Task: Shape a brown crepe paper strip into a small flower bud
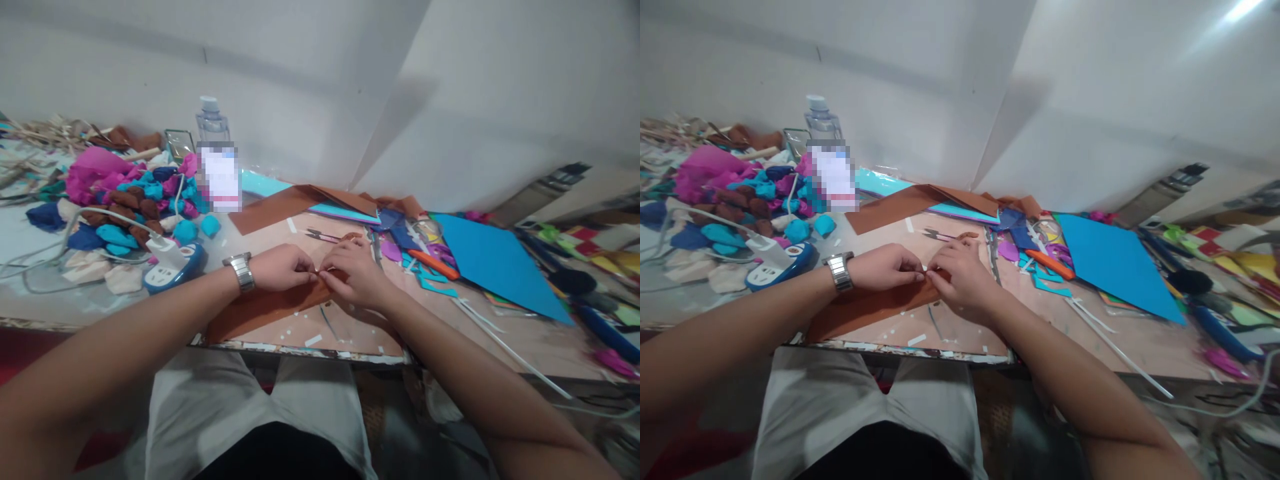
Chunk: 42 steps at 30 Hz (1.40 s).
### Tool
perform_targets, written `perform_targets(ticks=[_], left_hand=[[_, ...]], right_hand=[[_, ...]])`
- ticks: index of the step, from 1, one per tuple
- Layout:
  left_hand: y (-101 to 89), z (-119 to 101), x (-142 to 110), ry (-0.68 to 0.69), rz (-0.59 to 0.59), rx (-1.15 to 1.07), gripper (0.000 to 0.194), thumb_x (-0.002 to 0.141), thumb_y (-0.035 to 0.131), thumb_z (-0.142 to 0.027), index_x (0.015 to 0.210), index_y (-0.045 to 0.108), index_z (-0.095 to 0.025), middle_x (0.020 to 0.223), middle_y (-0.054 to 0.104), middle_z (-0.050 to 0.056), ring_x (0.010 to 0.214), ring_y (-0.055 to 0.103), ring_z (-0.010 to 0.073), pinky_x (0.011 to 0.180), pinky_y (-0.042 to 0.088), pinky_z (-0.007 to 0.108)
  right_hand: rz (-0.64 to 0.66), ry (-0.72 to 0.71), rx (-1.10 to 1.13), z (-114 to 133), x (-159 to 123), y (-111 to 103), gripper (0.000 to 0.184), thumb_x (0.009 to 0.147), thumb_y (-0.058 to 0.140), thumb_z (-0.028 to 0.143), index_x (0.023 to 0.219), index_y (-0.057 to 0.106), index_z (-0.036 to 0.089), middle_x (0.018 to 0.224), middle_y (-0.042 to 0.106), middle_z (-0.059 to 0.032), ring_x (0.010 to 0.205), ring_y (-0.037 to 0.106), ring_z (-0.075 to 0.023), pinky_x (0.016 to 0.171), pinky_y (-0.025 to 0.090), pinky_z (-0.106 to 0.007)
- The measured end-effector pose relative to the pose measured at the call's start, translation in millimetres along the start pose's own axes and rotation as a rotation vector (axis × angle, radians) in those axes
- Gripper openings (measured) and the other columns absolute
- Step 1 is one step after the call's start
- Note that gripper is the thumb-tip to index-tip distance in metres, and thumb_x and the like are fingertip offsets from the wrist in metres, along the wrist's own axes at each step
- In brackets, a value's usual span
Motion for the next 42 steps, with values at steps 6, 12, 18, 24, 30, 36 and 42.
perform_targets(ticks=[6,12,18,24,30,36,42], left_hand=[[1.6,1.7,0.3,-0.017,0.012,-0.063,0.040,0.092,0.057,-0.049,0.072,0.066,-0.016,0.058,0.051,-0.002,0.056,0.040,0.0115,0.056,0.027,0.026],[1.7,2.1,0.4,-0.024,0.044,-0.097,0.042,0.093,0.056,-0.051,0.075,0.067,-0.015,0.059,0.052,-0.003,0.057,0.040,0.0111,0.057,0.028,0.025],[-0.6,-1.9,0.1,-0.009,0.071,-0.182,0.032,0.092,0.056,-0.040,0.077,0.068,-0.015,0.065,0.057,-0.002,0.060,0.041,0.0106,0.059,0.033,0.023],[-1.0,-0.5,0.4,-0.054,0.067,-0.220,0.029,0.088,0.056,-0.038,0.076,0.067,-0.015,0.067,0.056,-0.001,0.062,0.044,0.0118,0.059,0.034,0.024],[-0.5,1.4,0.8,-0.014,0.047,-0.199,0.037,0.091,0.056,-0.044,0.071,0.065,-0.015,0.062,0.050,-0.002,0.060,0.037,0.0109,0.056,0.030,0.025],[-1.8,2.0,1.9,-0.040,0.070,-0.214,0.026,0.087,0.055,-0.034,0.078,0.071,-0.015,0.065,0.055,-0.002,0.061,0.043,0.0115,0.058,0.032,0.025],[-0.1,9.0,2.5,-0.101,0.078,-0.326,0.029,0.089,0.057,-0.038,0.084,0.074,-0.015,0.070,0.058,-0.001,0.063,0.043,0.0118,0.060,0.034,0.025]], right_hand=[[0.010,0.013,0.046,-2.0,0.1,0.7,0.007,0.094,0.062,0.025,0.089,0.068,0.024,0.091,0.075,-0.0026,0.098,0.061,-0.0232,0.103,0.028,-0.049],[-0.021,0.017,0.066,-3.9,-0.8,0.1,0.005,0.092,0.066,0.025,0.091,0.071,0.024,0.090,0.073,-0.0025,0.096,0.061,-0.0227,0.104,0.030,-0.048],[-0.087,-0.010,0.088,-2.7,-1.2,-2.5,0.007,0.092,0.068,0.023,0.094,0.073,0.026,0.089,0.075,-0.0006,0.094,0.064,-0.0210,0.103,0.032,-0.048],[-0.068,-0.013,0.084,-2.3,-0.5,-2.1,0.012,0.091,0.067,0.022,0.099,0.074,0.027,0.094,0.079,-0.0008,0.095,0.066,-0.0216,0.104,0.033,-0.048],[-0.092,0.001,0.064,-3.2,-0.5,-2.2,0.009,0.091,0.066,0.023,0.095,0.073,0.027,0.091,0.079,0.0000,0.094,0.067,-0.0218,0.103,0.034,-0.048],[-0.098,-0.021,0.055,-0.9,0.0,-3.5,0.012,0.092,0.065,0.022,0.093,0.075,0.028,0.088,0.079,0.0008,0.094,0.067,-0.0216,0.102,0.034,-0.047],[-0.105,-0.059,0.053,-0.7,-0.8,-4.6,0.014,0.091,0.066,0.021,0.096,0.075,0.029,0.090,0.079,0.0009,0.091,0.068,-0.0205,0.102,0.034,-0.047]])
Point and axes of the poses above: each hand's wrist, its own x-axis towards the middle knuckle, its own y-axis out of the palm, z = x × y, the point moved 5 cm from there along x, towards the middle knuckle
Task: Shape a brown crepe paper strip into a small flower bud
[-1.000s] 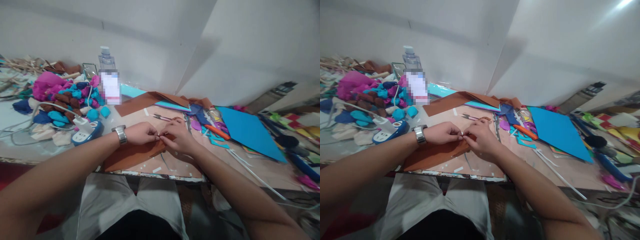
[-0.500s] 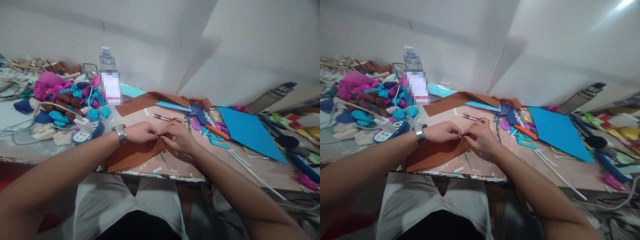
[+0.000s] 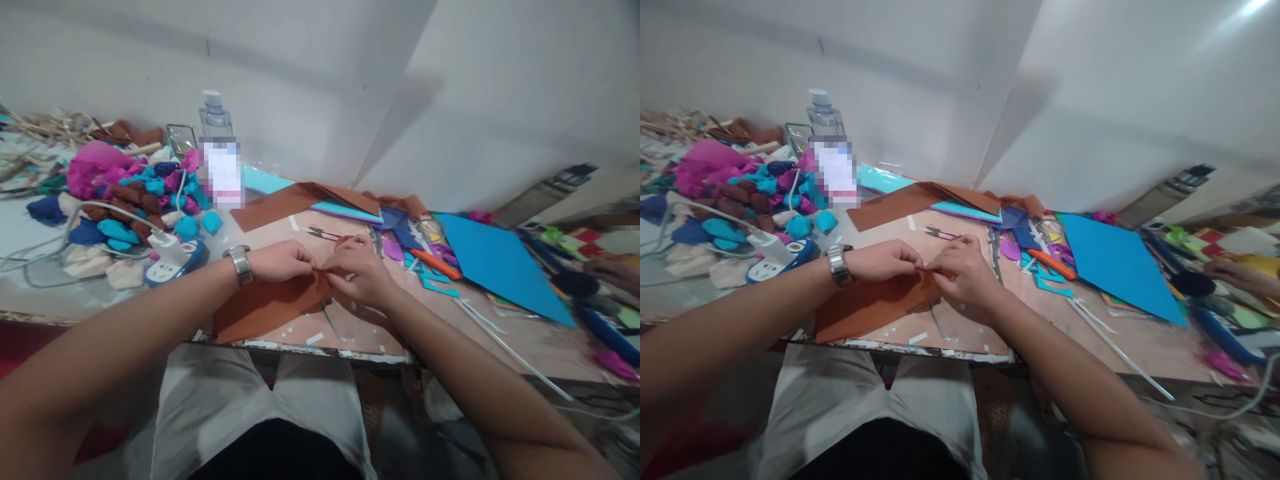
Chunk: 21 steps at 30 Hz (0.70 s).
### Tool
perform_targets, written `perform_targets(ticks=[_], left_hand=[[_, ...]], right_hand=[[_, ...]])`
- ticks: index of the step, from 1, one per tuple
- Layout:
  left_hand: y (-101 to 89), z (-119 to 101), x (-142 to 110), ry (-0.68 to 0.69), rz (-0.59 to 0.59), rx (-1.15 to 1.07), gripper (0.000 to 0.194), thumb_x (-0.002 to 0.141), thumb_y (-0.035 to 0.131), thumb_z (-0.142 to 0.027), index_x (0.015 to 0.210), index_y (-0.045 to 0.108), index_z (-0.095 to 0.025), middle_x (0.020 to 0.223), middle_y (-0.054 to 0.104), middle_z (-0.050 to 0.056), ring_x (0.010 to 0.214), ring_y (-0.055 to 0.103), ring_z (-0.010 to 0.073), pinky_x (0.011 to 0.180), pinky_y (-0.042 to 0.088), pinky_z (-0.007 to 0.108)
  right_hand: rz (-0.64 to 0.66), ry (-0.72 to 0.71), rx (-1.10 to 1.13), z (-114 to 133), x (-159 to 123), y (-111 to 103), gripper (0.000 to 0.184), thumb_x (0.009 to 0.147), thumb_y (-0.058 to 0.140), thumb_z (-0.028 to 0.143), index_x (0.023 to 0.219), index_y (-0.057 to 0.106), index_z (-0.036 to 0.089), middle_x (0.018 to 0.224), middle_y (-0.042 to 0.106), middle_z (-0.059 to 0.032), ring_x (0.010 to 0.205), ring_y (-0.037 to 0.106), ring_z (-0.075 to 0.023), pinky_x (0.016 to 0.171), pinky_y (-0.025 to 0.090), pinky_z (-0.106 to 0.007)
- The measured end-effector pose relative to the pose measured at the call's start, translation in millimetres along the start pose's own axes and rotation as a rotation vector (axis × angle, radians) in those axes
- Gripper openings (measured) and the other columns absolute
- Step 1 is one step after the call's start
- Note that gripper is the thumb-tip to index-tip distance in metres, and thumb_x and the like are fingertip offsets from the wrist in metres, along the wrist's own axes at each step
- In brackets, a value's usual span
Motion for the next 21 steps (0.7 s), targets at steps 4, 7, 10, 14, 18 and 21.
perform_targets(ticks=[4,7,10,14,18,21], left_hand=[[-0.3,-0.9,-0.2,0.021,-0.016,0.006,0.039,0.092,0.056,-0.046,0.077,0.071,-0.014,0.065,0.050,-0.002,0.061,0.036,0.0109,0.057,0.030,0.025],[0.3,-1.2,-0.6,0.012,-0.008,-0.011,0.037,0.091,0.058,-0.047,0.081,0.072,-0.014,0.066,0.051,-0.002,0.061,0.037,0.0108,0.057,0.030,0.025],[0.0,-0.9,-0.8,0.001,-0.018,-0.020,0.036,0.091,0.059,-0.047,0.082,0.072,-0.014,0.067,0.052,-0.001,0.062,0.038,0.0109,0.058,0.031,0.025],[-0.9,-1.7,-0.1,0.023,-0.037,0.027,0.041,0.092,0.056,-0.049,0.076,0.069,-0.014,0.065,0.049,-0.002,0.061,0.037,0.0109,0.057,0.030,0.025],[-1.2,-1.2,1.0,0.052,-0.054,0.054,0.039,0.093,0.056,-0.048,0.080,0.070,-0.014,0.067,0.053,-0.002,0.063,0.040,0.0112,0.059,0.032,0.025],[-0.7,-2.3,0.7,0.076,-0.069,0.091,0.040,0.094,0.055,-0.048,0.077,0.068,-0.015,0.065,0.051,-0.003,0.062,0.040,0.0106,0.060,0.031,0.025]], right_hand=[[-0.003,-0.009,-0.007,-0.1,0.2,-1.0,0.013,0.091,0.065,0.020,0.092,0.075,0.028,0.088,0.079,0.0006,0.090,0.068,-0.0207,0.100,0.034,-0.047],[-0.005,0.003,-0.012,0.2,0.6,-1.7,0.011,0.091,0.067,0.022,0.094,0.075,0.028,0.089,0.079,0.0007,0.090,0.068,-0.0208,0.100,0.034,-0.047],[-0.001,0.006,-0.019,1.0,0.8,-1.8,0.009,0.091,0.068,0.022,0.094,0.075,0.028,0.090,0.080,0.0006,0.092,0.068,-0.0215,0.099,0.034,-0.047],[0.007,0.006,-0.028,1.7,1.0,-1.1,0.010,0.094,0.065,0.023,0.092,0.074,0.026,0.088,0.079,-0.0005,0.090,0.067,-0.0216,0.097,0.033,-0.047],[0.010,0.026,-0.029,0.6,1.0,-0.2,0.008,0.093,0.067,0.023,0.092,0.074,0.027,0.088,0.079,0.0001,0.092,0.066,-0.0219,0.098,0.032,-0.047],[0.004,0.051,-0.023,-0.3,1.0,-0.1,0.007,0.094,0.068,0.023,0.091,0.073,0.027,0.088,0.079,0.0005,0.092,0.066,-0.0220,0.098,0.032,-0.047]])
Point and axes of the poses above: each hand's wrist, its own x-axis towards the middle knuckle, its own y-axis out of the palm, z = x × y, the point moved 5 cm from there along x, towards the middle knuckle
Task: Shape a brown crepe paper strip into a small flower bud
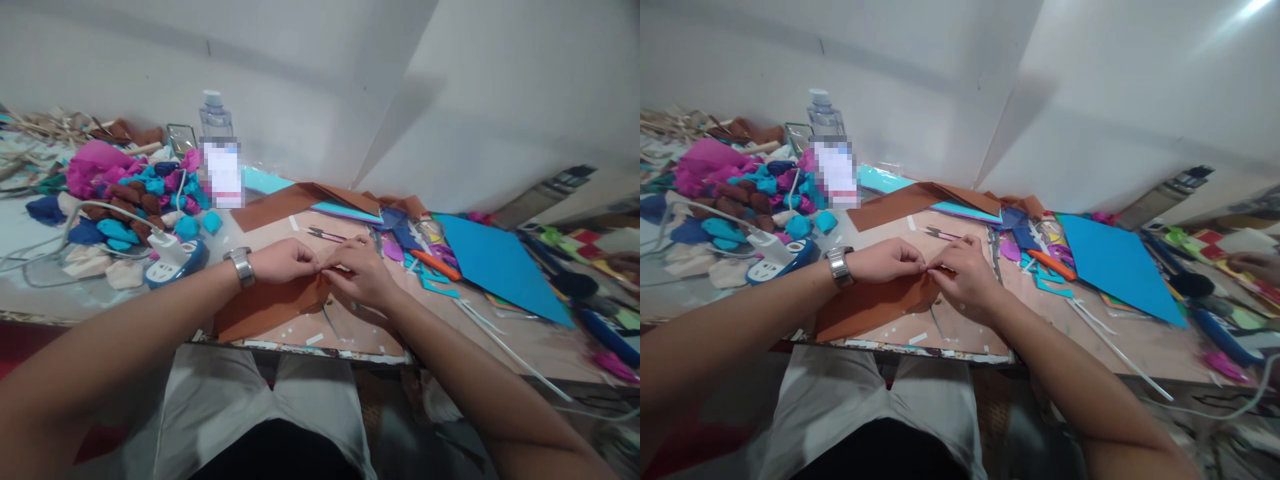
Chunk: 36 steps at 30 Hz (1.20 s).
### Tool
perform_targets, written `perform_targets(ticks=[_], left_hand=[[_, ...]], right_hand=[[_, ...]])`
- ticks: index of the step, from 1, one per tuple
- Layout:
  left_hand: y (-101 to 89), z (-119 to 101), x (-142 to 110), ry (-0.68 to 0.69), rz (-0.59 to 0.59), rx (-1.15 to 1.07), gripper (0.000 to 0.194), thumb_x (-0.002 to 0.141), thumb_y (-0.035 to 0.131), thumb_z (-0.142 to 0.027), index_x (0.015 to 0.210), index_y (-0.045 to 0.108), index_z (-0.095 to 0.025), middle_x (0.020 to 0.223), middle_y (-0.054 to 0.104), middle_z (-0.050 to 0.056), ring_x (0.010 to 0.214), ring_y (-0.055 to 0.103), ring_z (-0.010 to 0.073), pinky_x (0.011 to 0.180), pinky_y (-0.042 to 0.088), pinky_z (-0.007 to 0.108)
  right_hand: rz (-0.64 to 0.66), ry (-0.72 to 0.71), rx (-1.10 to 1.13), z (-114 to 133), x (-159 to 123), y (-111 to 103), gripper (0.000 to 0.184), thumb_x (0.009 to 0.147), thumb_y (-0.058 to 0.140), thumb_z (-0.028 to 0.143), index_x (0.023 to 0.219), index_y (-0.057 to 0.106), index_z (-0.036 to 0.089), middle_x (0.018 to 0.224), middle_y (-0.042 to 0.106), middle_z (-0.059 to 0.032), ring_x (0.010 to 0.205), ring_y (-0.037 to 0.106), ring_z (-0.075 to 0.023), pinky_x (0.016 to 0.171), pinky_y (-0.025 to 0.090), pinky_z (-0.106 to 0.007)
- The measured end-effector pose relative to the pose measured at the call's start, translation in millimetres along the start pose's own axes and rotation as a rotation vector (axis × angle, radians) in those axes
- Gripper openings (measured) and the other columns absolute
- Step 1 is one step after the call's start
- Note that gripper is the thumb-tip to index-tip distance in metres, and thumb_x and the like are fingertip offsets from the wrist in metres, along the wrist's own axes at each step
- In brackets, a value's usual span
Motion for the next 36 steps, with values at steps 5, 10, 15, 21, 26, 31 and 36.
perform_targets(ticks=[5,10,15,21,26,31,36], left_hand=[[-0.7,-7.7,-2.7,0.021,-0.062,0.094,0.036,0.093,0.055,-0.042,0.072,0.066,-0.015,0.063,0.055,-0.002,0.060,0.043,0.0106,0.060,0.030,0.026],[-0.1,-19.1,-5.9,0.059,-0.133,0.310,0.033,0.095,0.053,-0.034,0.074,0.071,-0.016,0.065,0.065,0.001,0.061,0.050,0.0120,0.059,0.030,0.026],[4.5,-28.9,-7.5,0.149,-0.187,0.686,0.028,0.096,0.051,-0.027,0.088,0.078,-0.020,0.079,0.076,0.006,0.068,0.063,0.0176,0.060,0.029,0.030],[7.9,-35.5,-9.3,0.187,-0.143,0.897,0.031,0.101,0.047,-0.031,0.090,0.073,-0.020,0.083,0.077,0.007,0.068,0.067,0.0193,0.056,0.028,0.030],[8.6,-35.0,-10.8,0.241,-0.148,0.968,0.028,0.103,0.048,-0.032,0.093,0.070,-0.019,0.080,0.076,0.007,0.063,0.066,0.0186,0.052,0.025,0.029],[5.8,-32.3,-10.6,0.266,-0.201,0.902,0.021,0.100,0.052,-0.030,0.097,0.071,-0.021,0.083,0.076,0.005,0.069,0.069,0.0190,0.053,0.027,0.030],[5.4,-26.7,-6.8,0.165,-0.190,0.851,0.025,0.098,0.052,-0.029,0.091,0.074,-0.021,0.084,0.078,0.006,0.075,0.071,0.0215,0.057,0.033,0.030]], right_hand=[[0.001,0.014,-0.007,0.5,0.1,0.0,0.006,0.093,0.069,0.021,0.091,0.072,0.026,0.087,0.077,0.0000,0.096,0.064,-0.0228,0.097,0.032,-0.046],[0.040,0.067,0.035,-3.3,-0.6,3.9,0.004,0.091,0.070,0.020,0.092,0.070,0.024,0.092,0.076,-0.0010,0.102,0.061,-0.0235,0.100,0.033,-0.047],[0.071,0.132,0.081,-8.1,-1.3,8.9,0.007,0.091,0.066,0.018,0.094,0.069,0.023,0.095,0.074,-0.0037,0.105,0.058,-0.0257,0.099,0.035,-0.047],[0.061,0.107,0.123,-5.3,-0.1,7.1,0.008,0.091,0.060,0.015,0.092,0.065,0.021,0.094,0.070,-0.0060,0.107,0.056,-0.0271,0.099,0.037,-0.049],[0.144,0.117,0.092,-3.7,-0.4,7.6,0.008,0.094,0.055,0.017,0.091,0.060,0.021,0.098,0.066,-0.0067,0.109,0.054,-0.0274,0.100,0.037,-0.049],[0.129,0.138,0.082,-6.8,-0.9,6.8,0.009,0.095,0.052,0.019,0.091,0.059,0.021,0.098,0.065,-0.0074,0.104,0.055,-0.0264,0.098,0.038,-0.047],[0.074,0.094,0.051,-8.0,-0.5,5.0,0.004,0.090,0.063,0.019,0.092,0.064,0.022,0.093,0.070,-0.0041,0.105,0.058,-0.0256,0.100,0.036,-0.046]])
Point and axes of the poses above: each hand's wrist, its own x-axis towards the middle knuckle, its own y-axis out of the palm, z = x × y, the point moved 5 cm from there along x, towards the middle knuckle
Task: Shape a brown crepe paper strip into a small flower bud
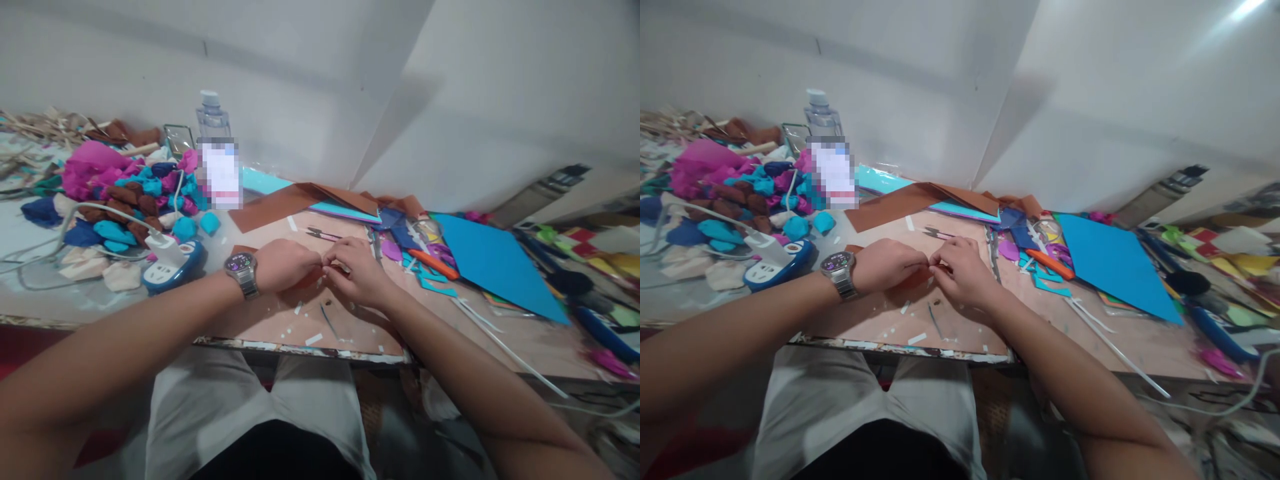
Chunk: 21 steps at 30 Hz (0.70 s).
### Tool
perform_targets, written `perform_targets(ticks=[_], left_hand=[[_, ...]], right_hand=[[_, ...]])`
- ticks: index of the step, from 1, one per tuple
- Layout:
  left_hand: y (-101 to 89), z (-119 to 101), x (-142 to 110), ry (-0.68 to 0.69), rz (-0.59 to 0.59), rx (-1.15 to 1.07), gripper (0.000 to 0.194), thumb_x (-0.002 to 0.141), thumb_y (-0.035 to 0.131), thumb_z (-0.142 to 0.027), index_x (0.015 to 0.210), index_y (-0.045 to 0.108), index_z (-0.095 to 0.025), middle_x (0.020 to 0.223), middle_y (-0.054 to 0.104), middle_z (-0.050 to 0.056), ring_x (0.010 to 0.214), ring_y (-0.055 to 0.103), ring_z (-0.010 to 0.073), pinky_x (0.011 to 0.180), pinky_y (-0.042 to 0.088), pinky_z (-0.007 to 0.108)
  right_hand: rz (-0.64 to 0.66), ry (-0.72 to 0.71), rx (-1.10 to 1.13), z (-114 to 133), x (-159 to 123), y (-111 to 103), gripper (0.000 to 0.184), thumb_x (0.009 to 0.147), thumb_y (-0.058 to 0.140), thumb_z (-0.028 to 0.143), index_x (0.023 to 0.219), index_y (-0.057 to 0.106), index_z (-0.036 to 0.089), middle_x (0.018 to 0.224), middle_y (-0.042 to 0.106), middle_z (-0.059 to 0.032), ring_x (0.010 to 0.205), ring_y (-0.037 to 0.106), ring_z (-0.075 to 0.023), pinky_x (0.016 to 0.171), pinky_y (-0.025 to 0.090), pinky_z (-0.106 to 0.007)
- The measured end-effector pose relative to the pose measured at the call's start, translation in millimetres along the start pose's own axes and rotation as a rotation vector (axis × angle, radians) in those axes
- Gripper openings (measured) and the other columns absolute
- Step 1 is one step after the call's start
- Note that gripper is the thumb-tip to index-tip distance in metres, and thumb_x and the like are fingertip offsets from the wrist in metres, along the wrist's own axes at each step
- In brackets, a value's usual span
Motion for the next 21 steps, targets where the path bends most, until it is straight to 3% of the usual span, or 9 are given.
perform_targets(ticks=[5,9,21], left_hand=[[1.1,-2.0,1.5,-0.045,0.063,-0.067,0.030,0.101,0.047,-0.028,0.100,0.076,-0.024,0.095,0.080,0.005,0.084,0.072,0.0212,0.065,0.040,0.029],[-0.1,-4.2,0.5,-0.019,0.047,-0.108,0.032,0.102,0.045,-0.031,0.104,0.076,-0.024,0.099,0.080,0.005,0.086,0.072,0.0218,0.069,0.041,0.030],[2.4,3.9,-0.5,0.029,-0.026,-0.150,0.025,0.094,0.053,-0.028,0.089,0.076,-0.021,0.081,0.077,0.005,0.072,0.067,0.0187,0.063,0.034,0.030]], right_hand=[[0.044,0.004,-0.047,3.5,0.3,0.8,0.005,0.090,0.058,0.017,0.090,0.062,0.021,0.093,0.069,-0.0052,0.104,0.058,-0.0259,0.099,0.035,-0.047],[0.081,0.013,-0.018,4.6,0.6,2.7,0.009,0.092,0.052,0.018,0.087,0.059,0.020,0.094,0.066,-0.0066,0.101,0.056,-0.0258,0.096,0.036,-0.047],[0.029,-0.009,0.038,0.0,-0.5,1.0,0.006,0.090,0.060,0.021,0.088,0.066,0.022,0.090,0.072,-0.0044,0.101,0.061,-0.0245,0.097,0.039,-0.045]])
Point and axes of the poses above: each hand's wrist, its own x-axis towards the middle knuckle, its own y-axis out of the palm, z = x × y, the point moved 5 cm from there along x, towards the middle knuckle
